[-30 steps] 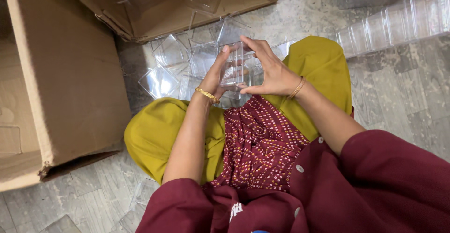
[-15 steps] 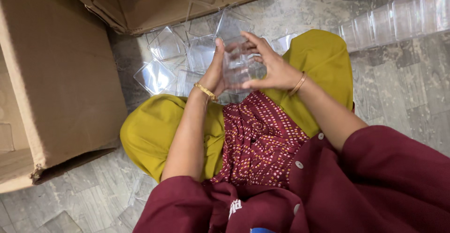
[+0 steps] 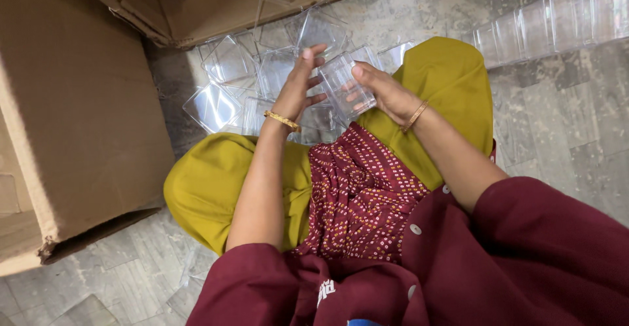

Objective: The person sits on the floor and folds flat clear plastic box pieces into open boxes, snapping the sides together by hand, then places the finished boxes into a cardboard box beside them, repeating the cycle.

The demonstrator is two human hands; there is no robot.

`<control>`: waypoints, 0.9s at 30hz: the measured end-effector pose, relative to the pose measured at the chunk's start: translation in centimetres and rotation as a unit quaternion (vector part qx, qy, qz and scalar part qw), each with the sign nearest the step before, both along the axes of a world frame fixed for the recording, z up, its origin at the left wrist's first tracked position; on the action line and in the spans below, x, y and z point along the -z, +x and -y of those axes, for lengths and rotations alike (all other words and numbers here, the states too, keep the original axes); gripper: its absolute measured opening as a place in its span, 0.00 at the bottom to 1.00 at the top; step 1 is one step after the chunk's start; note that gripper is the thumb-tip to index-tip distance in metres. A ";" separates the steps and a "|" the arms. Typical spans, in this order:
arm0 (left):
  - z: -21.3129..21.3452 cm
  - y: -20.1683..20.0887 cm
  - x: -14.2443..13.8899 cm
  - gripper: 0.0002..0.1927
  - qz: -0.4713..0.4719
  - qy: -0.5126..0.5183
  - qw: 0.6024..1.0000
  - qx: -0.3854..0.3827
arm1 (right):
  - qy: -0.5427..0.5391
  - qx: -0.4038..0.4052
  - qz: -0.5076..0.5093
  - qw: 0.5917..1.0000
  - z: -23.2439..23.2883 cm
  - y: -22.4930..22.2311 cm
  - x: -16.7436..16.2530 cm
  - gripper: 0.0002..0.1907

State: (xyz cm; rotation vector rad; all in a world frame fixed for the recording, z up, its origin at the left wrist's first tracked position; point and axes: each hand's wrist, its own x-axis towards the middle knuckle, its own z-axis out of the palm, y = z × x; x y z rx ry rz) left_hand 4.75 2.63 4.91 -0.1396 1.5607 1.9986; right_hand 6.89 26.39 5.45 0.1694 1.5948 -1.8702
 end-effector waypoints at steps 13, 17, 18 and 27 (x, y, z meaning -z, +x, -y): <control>0.9 0.3 -3.0 0.32 -0.219 -0.007 0.974 0.062 | -0.064 0.028 -0.043 0.997 -2.4 -1.0 -3.2 0.50; 6.2 3.5 -10.3 0.32 -0.297 -0.068 0.952 0.029 | -0.136 0.090 -0.128 0.978 -5.3 -2.0 -2.4 0.51; 8.4 5.0 -12.9 0.34 -0.291 -0.075 0.953 0.036 | -0.154 0.106 -0.138 0.973 -6.0 -2.1 -2.1 0.52; 33.8 32.2 -12.4 0.36 0.026 -0.551 0.834 -0.030 | -0.206 0.209 -0.092 0.952 -6.9 -5.0 1.3 0.54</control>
